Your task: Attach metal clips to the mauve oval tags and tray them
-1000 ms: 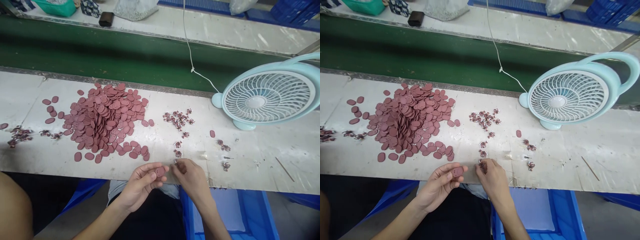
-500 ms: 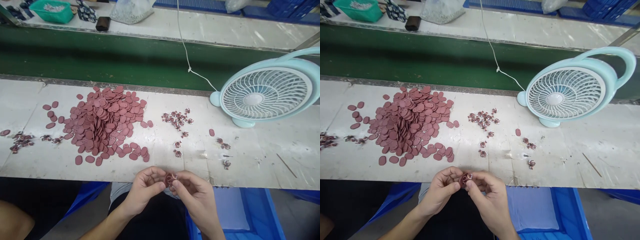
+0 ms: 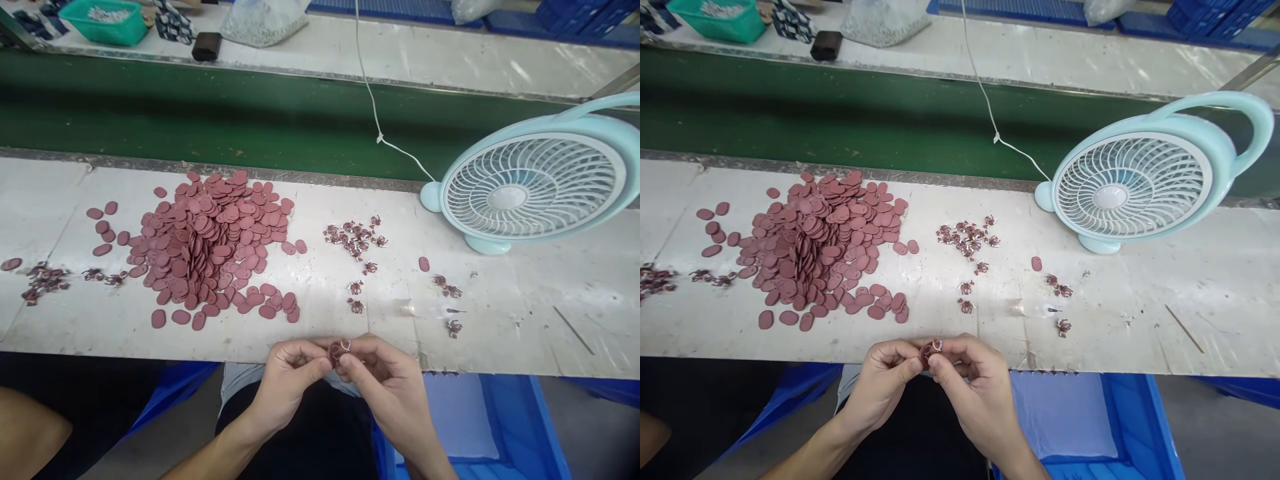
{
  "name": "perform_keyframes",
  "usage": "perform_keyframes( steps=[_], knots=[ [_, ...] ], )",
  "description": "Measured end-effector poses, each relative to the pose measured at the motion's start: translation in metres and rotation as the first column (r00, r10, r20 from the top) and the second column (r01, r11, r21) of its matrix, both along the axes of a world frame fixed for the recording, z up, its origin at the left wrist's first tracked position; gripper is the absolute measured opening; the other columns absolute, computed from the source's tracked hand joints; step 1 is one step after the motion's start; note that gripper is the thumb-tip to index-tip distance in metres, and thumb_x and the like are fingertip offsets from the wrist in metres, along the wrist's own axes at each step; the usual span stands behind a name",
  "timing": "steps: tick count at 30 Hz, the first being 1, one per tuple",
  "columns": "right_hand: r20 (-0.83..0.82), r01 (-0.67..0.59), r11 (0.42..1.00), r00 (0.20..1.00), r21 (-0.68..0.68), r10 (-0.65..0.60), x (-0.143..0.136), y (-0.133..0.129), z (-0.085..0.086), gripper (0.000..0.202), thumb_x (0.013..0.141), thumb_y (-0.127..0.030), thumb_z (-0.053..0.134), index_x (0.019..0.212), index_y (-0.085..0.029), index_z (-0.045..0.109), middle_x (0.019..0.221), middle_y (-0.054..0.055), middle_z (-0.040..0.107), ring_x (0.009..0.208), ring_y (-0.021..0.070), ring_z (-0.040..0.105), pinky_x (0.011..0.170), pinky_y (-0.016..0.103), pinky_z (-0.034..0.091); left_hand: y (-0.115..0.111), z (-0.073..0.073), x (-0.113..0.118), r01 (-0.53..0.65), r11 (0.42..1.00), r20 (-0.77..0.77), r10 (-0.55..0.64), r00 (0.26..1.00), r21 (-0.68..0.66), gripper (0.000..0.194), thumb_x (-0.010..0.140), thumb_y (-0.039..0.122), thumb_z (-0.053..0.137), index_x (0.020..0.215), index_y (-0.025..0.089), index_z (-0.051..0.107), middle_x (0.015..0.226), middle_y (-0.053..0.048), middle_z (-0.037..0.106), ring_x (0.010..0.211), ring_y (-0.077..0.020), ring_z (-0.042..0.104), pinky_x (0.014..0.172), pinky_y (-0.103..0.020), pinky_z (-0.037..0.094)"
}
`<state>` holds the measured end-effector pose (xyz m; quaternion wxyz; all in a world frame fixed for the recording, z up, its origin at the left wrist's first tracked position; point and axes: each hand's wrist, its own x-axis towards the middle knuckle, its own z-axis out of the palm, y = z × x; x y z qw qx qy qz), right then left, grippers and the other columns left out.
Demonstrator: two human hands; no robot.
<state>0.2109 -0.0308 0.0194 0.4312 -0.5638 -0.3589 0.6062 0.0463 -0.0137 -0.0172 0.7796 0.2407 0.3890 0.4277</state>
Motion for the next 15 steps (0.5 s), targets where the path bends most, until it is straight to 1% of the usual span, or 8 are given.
perform_keyframes(
  steps=[5, 8, 11, 13, 14, 15],
  knots=[
    [-0.055, 0.038, 0.999, 0.998, -0.001, -0.038, -0.001, 0.001, -0.002, 0.011, 0.09, -0.032, 0.075, 0.096, -0.023, 0.077, 0.084, 0.003, 0.074, 0.072, 0.014, 0.068, 0.068, 0.026, 0.058, 0.001, -0.002, -0.001, 0.02, 1.0, -0.041, -0.02, 0.999, 0.015, 0.006, 0.083, 0.021, 0.078, 0.077, 0.019, 0.079, 0.1, -0.009, 0.082, 0.101, -0.0285, 0.073, 0.095, -0.044, 0.054],
    [-0.101, 0.063, 0.998, 0.993, -0.013, -0.064, -0.001, 0.001, -0.007, 0.011, 0.089, -0.032, 0.076, 0.094, -0.022, 0.078, 0.081, 0.003, 0.074, 0.071, 0.0141, 0.068, 0.067, 0.025, 0.058, 0.0, -0.004, 0.001, 0.018, 1.0, -0.079, -0.016, 0.997, 0.023, 0.006, 0.082, 0.021, 0.079, 0.077, 0.019, 0.078, 0.106, -0.01, 0.081, 0.101, -0.029, 0.073, 0.093, -0.043, 0.056],
    [-0.2, 0.075, 0.996, 0.976, -0.043, -0.082, 0.002, -0.001, -0.016, 0.012, 0.09, -0.031, 0.076, 0.097, -0.022, 0.078, 0.079, 0.003, 0.076, 0.07, 0.0145, 0.069, 0.065, 0.025, 0.059, -0.003, -0.001, 0.003, 0.015, 0.999, -0.133, -0.009, 0.991, 0.049, 0.002, 0.08, 0.021, 0.081, 0.081, 0.02, 0.079, 0.125, -0.012, 0.075, 0.102, -0.0291, 0.074, 0.089, -0.041, 0.059],
    [-0.279, 0.118, 0.99, 0.951, -0.072, -0.133, 0.009, -0.007, -0.024, 0.013, 0.088, -0.032, 0.077, 0.097, -0.023, 0.079, 0.08, 0.004, 0.076, 0.069, 0.0157, 0.071, 0.061, 0.025, 0.06, -0.002, 0.002, 0.0, 0.049, 0.995, -0.164, -0.035, 0.986, 0.082, 0.009, 0.08, 0.021, 0.081, 0.089, 0.021, 0.081, 0.139, -0.013, 0.067, 0.102, -0.0302, 0.075, 0.087, -0.042, 0.06],
    [-0.304, 0.159, 0.983, 0.936, -0.087, -0.178, 0.015, -0.012, -0.027, 0.014, 0.086, -0.033, 0.078, 0.096, -0.024, 0.079, 0.081, 0.005, 0.076, 0.067, 0.0164, 0.071, 0.056, 0.024, 0.059, 0.001, 0.003, -0.004, 0.08, 0.99, -0.207, -0.055, 0.977, 0.114, 0.012, 0.081, 0.021, 0.08, 0.093, 0.022, 0.081, 0.141, -0.013, 0.065, 0.102, -0.0306, 0.075, 0.086, -0.042, 0.061],
    [-0.311, 0.213, 0.972, 0.921, -0.1, -0.234, 0.025, -0.019, -0.031, 0.014, 0.084, -0.034, 0.08, 0.094, -0.024, 0.08, 0.081, 0.006, 0.076, 0.062, 0.0165, 0.07, 0.049, 0.023, 0.057, 0.005, 0.004, -0.01, 0.12, 0.979, -0.286, -0.069, 0.956, 0.166, 0.013, 0.082, 0.021, 0.079, 0.095, 0.023, 0.081, 0.14, -0.014, 0.066, 0.102, -0.0305, 0.075, 0.087, -0.043, 0.061]
  ],
)
